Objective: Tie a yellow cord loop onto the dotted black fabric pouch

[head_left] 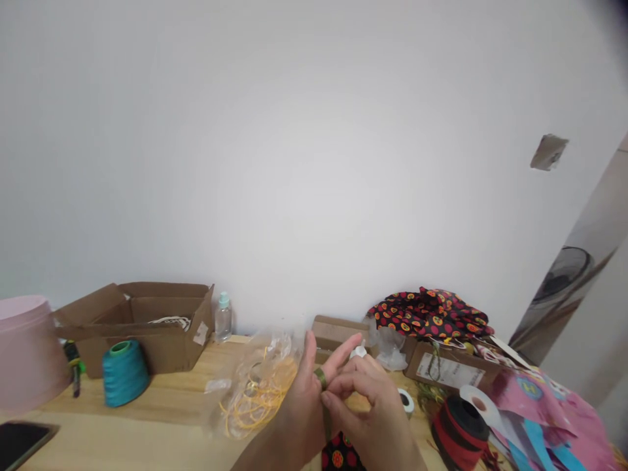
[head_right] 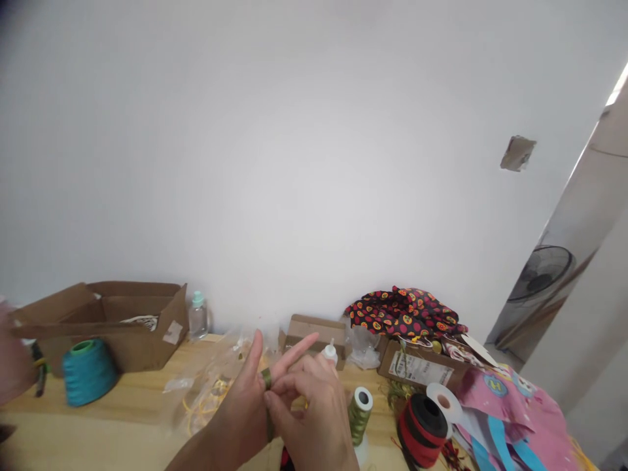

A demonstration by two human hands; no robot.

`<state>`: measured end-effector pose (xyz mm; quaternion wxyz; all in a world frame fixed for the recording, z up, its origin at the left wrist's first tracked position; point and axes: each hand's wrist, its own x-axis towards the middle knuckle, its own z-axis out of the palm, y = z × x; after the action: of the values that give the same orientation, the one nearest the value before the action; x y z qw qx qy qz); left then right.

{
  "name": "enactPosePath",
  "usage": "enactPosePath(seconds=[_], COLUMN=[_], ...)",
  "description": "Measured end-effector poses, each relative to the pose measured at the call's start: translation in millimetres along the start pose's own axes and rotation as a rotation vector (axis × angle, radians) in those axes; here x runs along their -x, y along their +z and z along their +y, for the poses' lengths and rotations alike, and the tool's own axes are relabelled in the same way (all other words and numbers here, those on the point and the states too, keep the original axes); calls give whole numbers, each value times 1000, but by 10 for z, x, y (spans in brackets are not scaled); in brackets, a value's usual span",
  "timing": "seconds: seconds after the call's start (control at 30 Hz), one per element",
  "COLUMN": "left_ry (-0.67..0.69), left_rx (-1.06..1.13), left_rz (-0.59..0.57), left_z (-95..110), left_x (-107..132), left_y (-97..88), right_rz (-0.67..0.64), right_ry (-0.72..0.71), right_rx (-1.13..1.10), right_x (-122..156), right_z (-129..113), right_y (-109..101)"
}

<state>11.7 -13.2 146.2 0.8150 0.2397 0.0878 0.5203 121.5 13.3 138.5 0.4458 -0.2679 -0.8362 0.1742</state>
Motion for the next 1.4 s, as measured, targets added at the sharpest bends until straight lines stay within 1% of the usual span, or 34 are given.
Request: enactPosePath(seconds=[0.17,0.3,0.47,0.63,0.73,0.77,0.83,0.93,1.0,1.07,1.27,1.33,1.4], left_ry=[-35,-39,-55,8,15,13,27,92,134,180,329,362,365], left_rx=[29,57,103,132,153,154,149,147,157,158,89,80,86], left_rz=[41,59,9,21,11,3,-14,-29,-19,-6,77,87,75], left_z=[-36,-27,40,105,131,138,154,190,221,249,259,247,240], left_x=[-22,-27,-25,-15,-17,-19,-23,-28,-26,-18,14,18,20], left_y=[-18,-16,10,17,8,4,-6,-35,-53,-53,40,52,45], right_rz=[-5,14,-44,-113,-174,-173,-118,-39,-16,-12,-18,-20,-15], right_ry=[72,64,93,101,108,118,126,28,-53,-101,-149,-157,-161], right_rx=[-54,-41,-95,-26,-53,-72,-96,-82,-51,-13,111,127,126], right_x=[11,4,-16,-2,-3,-9,-27,-47,-43,-25,34,38,37], right_z=[10,0,33,42,5,-12,-47,-79,-76,-55,11,9,-1], right_y=[-15,-5,-12,-37,-79,-94,-117,-115,-89,-48,87,110,115])
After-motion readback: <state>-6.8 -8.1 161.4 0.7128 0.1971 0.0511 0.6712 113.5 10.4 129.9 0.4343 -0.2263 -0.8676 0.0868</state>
